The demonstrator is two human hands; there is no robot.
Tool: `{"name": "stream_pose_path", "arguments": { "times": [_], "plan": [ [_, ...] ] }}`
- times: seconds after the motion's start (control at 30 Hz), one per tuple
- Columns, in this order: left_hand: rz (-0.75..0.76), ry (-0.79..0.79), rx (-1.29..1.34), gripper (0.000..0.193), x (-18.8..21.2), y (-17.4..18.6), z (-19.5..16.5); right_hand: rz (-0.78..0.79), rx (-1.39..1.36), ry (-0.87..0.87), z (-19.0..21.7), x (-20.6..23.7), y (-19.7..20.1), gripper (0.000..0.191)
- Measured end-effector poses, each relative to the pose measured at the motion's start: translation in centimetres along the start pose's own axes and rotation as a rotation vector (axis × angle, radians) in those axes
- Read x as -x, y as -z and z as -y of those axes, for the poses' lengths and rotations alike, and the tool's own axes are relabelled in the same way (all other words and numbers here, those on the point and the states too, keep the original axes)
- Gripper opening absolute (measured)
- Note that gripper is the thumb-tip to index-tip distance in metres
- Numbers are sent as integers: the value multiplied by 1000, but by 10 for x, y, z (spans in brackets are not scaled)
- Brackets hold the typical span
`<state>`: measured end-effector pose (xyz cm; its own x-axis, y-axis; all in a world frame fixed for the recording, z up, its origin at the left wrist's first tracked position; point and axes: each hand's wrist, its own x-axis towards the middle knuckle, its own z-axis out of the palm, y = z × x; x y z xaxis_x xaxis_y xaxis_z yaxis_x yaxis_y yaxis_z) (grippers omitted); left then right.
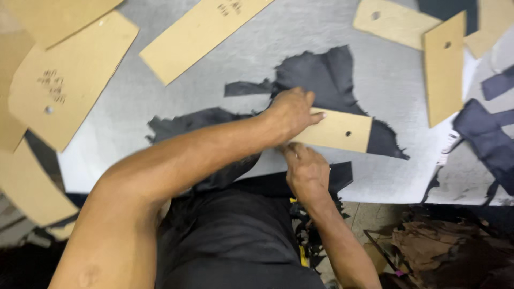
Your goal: The person uses a knife to cut black leather pieces on a table, following cardboard templates. They repeatedly position templates, cut around them, and remove the templates to reveal cut leather shapes.
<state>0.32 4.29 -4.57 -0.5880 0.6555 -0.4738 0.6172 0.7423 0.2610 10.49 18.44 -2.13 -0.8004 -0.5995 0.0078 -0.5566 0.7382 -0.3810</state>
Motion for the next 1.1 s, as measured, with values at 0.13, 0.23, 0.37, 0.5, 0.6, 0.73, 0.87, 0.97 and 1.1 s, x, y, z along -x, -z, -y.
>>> {"name": "stream_pose_path", "arguments": {
  "times": [0.13, 0.23, 0.37, 0.5, 0.6, 0.73, 0.87, 0.97, 1.1],
  "plan": [
    [-183, 62, 134, 59, 10, -3, -6, 37, -309, -241, -41, 39, 37, 23],
    [-254, 94, 211, 59, 16, 0, -4, -141, -355, -549, -96, 59, 48, 22],
    [-233, -28, 429, 12, 29, 15, -17, -321, -181, -826, -187, 74, 61, 32],
    [-281, -143, 368, 9, 40, 52, -36, -153, -140, -863, -226, 84, 48, 29],
    [-57, -87, 161, 11, 27, 95, -34, -337, -125, -711, -229, 88, 36, 22],
    [-737, -120, -230, 25, -9, 160, -24, -465, -72, -606, -223, 90, 29, 17],
    [-915, 93, -516, 52, -64, 201, -3, -388, -70, -647, -221, 89, 36, 15],
    [-976, 254, -369, 61, -63, 185, 19, -349, -104, -614, -218, 85, 44, 16],
    [-942, 453, 120, 42, 2, 116, 50, -358, -211, -618, -203, 66, 55, 17]
  ]
}}
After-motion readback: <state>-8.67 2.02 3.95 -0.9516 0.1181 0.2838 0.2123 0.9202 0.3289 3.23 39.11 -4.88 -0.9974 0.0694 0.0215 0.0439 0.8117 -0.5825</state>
